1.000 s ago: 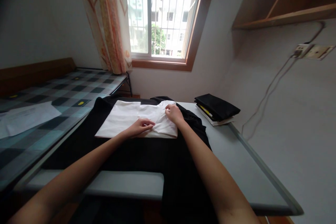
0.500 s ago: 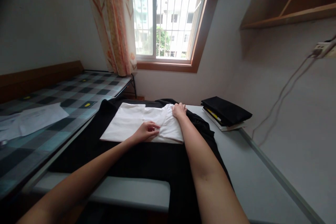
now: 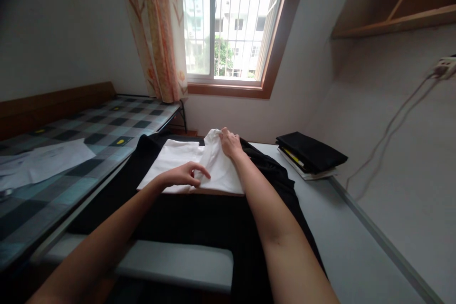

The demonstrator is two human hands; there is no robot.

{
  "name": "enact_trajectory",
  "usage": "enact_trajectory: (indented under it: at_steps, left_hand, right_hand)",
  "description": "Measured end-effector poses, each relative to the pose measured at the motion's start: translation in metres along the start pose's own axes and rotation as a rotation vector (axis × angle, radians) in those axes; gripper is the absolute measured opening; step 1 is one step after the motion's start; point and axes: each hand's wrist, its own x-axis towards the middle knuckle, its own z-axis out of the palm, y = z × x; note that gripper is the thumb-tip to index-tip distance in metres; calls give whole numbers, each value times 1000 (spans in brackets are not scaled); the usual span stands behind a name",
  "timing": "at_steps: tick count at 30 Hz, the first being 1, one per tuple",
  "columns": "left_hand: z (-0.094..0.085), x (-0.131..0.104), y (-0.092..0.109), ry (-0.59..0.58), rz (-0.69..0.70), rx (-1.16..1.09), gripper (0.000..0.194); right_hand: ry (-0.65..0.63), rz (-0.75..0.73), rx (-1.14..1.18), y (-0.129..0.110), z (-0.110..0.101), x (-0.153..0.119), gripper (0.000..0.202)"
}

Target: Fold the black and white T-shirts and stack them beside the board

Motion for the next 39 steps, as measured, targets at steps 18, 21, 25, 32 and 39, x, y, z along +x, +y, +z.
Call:
enact_trajectory:
  at_steps: [18,21,25,32,39]
  left_hand:
    - [-9,-5,-7,-166,-77,-81,57]
    - [-8,-6,-7,-137,-67,-68,57]
    - [-8,-8,-7,-132,-67,-93,57]
    - [-10,-7,-14,-119,-43,-148,54]
    - [-12,-4,-22,-149,-75,-196,50]
  right_hand:
    - [-237,181,52,-19,16,11,42]
    - [-334,154,105,-19,11,24,30]
    - [-355,117,209,-18,-1,36,34]
    - [-352,66,91,-17,7,27,37]
    - [-237,44,-144,-31,24,4,37]
